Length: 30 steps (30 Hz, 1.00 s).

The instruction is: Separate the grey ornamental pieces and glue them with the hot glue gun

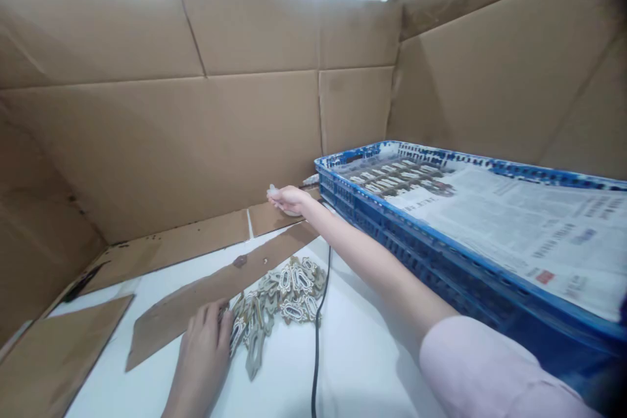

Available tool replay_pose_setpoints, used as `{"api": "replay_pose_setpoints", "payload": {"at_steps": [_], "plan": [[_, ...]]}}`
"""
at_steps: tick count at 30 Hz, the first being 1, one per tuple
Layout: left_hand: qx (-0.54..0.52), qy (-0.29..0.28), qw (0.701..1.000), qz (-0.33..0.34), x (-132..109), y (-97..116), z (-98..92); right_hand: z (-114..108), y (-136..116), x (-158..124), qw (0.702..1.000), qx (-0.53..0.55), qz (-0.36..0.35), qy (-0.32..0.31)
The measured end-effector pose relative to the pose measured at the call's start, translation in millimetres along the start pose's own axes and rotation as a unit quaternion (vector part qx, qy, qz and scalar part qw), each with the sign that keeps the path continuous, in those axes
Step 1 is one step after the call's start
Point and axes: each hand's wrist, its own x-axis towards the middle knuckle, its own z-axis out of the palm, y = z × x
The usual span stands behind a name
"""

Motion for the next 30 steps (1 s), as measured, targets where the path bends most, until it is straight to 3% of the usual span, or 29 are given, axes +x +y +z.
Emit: {"api": "replay_pose_setpoints", "payload": {"at_steps": [7,15,23,30], "plan": [[-0.005,-0.024,1.000,0.006,-5.7,-1.8,-5.9,31.1,23.3,-28.8,0.993,-0.007,0.051,-0.102],[0.011,-0.053,0.998,0.017,-12.8,6.7,-17.7,58.0,42.4,-62.5,0.983,-0.019,0.069,-0.170],[0.013,-0.032,0.999,0.007,-13.6,8.2,-21.0,64.4,61.0,-67.4,0.978,-0.043,0.099,-0.178],[-0.019,0.002,1.000,-0.008,-11.6,6.2,-21.6,54.2,54.7,-63.0,0.979,-0.066,0.072,-0.178]]}}
